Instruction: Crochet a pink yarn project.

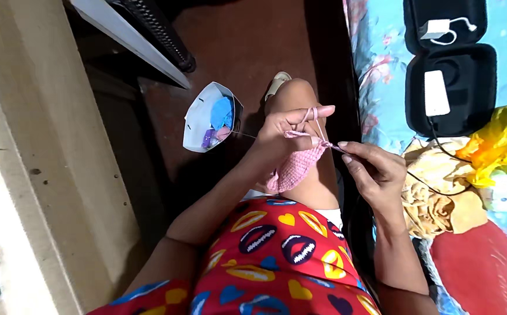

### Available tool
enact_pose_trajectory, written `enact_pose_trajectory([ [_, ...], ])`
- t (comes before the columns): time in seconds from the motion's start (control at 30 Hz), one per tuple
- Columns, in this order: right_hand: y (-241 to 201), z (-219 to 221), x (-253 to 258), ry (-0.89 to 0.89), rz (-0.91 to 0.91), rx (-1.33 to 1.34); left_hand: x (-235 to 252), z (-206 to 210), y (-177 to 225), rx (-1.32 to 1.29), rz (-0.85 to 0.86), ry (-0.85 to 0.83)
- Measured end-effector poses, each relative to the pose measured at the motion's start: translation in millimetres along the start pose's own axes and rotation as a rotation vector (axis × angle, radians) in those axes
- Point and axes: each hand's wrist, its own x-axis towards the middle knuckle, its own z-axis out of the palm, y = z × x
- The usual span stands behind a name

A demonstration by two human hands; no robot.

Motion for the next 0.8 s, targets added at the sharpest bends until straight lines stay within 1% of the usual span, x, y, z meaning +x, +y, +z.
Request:
enact_pose_trajectory([
  [0.1, -6.9, 6.8, 3.0, -0.046, 0.157, 0.232, -3.9, 9.8, -4.4, 0.228, 0.193, 0.010],
  [0.17, -7.1, 9.2, 5.1, -0.048, 0.200, 0.337, -5.9, 12.8, -6.2, 0.278, 0.224, 0.011],
  [0.23, -4.6, 8.1, 5.6, -0.049, 0.194, 0.363, -7.2, 12.6, -6.4, 0.242, 0.210, 0.031],
  [0.33, 0.6, 2.4, 4.9, -0.067, 0.161, 0.271, -8.3, 10.1, -5.5, 0.108, 0.145, 0.089],
  [0.4, 3.1, -2.5, 5.9, -0.082, 0.121, 0.141, -7.9, 8.4, -4.6, 0.052, 0.104, 0.109],
  [0.47, 3.6, -8.3, 8.1, -0.117, 0.075, 0.001, -7.6, 7.3, -3.5, 0.060, 0.090, 0.117],
  [0.57, 5.4, -15.5, 10.0, -0.155, 0.010, -0.130, -7.2, 8.4, -0.7, 0.103, 0.093, 0.146],
  [0.67, 6.4, -17.9, 11.6, -0.173, -0.033, -0.213, -7.3, 8.8, 4.1, 0.145, 0.106, 0.158],
  [0.8, 4.8, -17.7, 12.0, -0.173, -0.046, -0.241, -8.9, 14.2, 7.4, 0.224, 0.137, 0.166],
])
